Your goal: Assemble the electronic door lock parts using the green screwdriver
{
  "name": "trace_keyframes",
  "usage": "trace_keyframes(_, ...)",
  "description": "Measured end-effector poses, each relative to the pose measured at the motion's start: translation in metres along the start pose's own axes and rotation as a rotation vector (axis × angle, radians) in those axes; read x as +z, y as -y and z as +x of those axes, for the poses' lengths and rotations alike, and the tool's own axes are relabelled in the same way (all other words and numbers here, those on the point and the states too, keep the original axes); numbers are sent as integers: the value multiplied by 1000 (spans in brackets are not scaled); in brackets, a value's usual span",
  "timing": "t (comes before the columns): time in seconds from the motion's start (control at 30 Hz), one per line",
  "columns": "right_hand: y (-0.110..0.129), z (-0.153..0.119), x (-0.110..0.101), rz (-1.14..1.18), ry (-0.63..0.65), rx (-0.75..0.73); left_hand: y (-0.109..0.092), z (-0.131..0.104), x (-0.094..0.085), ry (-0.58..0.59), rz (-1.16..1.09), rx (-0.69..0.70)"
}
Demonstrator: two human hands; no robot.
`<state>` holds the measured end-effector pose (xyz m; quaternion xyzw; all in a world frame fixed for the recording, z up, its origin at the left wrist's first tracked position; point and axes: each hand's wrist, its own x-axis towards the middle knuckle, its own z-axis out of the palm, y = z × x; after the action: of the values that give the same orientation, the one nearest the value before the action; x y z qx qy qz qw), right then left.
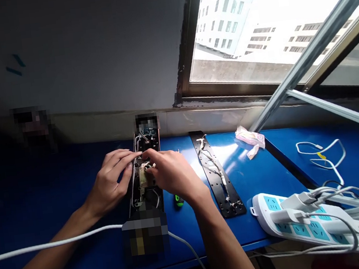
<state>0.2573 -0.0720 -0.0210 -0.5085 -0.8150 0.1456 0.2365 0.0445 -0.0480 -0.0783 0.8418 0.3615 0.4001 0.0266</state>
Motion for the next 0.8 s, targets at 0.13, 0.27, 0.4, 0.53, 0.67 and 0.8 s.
trace_keyframes(0.13,8,4,6,-96,36,-6,2,-3,2,17,-24,-9)
trace_keyframes(0.27,11,8,5,-169,66,-27,1,-4,3,16,-40,-16)
trace_keyframes(0.4,8,12,6,-137,73,-55,-1,-3,3,11,-47,-13)
trace_keyframes(0.53,2,12,8,-112,42,-61,-1,-3,6,13,-59,-13)
trace_keyframes(0.67,-5,11,12,-66,16,-86,-1,-5,9,22,-78,-16)
trace_keyframes(0.8,-11,9,15,-12,-3,-126,-3,-5,11,35,-90,-20)
